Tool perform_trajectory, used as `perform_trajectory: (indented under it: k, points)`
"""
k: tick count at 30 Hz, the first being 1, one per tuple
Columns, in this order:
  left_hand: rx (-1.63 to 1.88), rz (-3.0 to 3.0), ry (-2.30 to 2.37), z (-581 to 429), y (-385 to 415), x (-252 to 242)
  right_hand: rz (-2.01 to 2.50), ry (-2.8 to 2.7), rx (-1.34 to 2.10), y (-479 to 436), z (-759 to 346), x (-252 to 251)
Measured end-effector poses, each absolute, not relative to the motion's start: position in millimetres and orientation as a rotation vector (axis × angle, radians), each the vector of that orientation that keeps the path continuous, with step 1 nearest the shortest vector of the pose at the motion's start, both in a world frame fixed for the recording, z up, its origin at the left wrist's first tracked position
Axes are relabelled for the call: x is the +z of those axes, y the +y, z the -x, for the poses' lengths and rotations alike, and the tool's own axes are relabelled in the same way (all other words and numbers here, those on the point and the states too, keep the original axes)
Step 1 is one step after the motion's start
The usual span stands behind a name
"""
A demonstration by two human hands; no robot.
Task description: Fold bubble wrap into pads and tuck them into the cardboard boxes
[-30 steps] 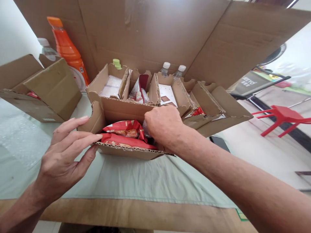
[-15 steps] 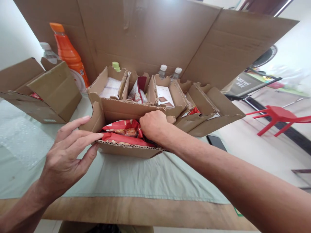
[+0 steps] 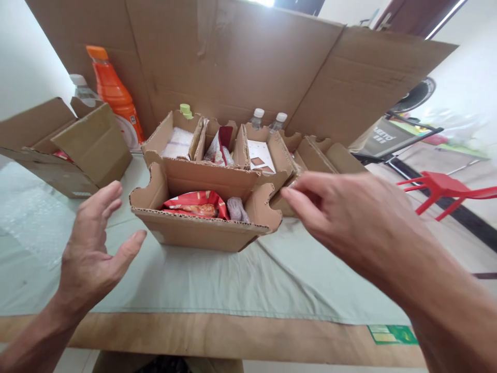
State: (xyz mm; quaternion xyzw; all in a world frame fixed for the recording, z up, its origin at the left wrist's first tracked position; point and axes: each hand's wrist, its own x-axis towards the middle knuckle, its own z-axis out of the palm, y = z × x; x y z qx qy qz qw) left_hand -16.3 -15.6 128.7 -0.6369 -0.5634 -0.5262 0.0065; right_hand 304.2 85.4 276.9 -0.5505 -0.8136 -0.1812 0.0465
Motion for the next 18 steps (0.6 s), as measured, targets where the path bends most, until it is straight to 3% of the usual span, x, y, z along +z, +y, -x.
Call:
perform_trajectory:
  k: [4, 7, 12, 18]
  points:
    - [-1.97, 2.035, -2.279, 21.4, -16.3, 97.5, 1.659, -2.301, 0.217, 55.0, -342.9, 215.8]
    - [-2.095, 2.09, -2.422, 11.6, -8.1, 87.8, 1.581, -2.173, 0.517, 51.6, -323.5, 160.0]
    - [-2.212, 2.074, -2.372, -21.0, -15.6, 89.4, 1.508, -1.912, 0.647, 46.6, -285.0, 120.7]
    - [-1.942, 1.951, -2.559, -33.3, -127.9, 53.3, 1.514, -1.918, 0.586, -33.9, -314.1, 124.3]
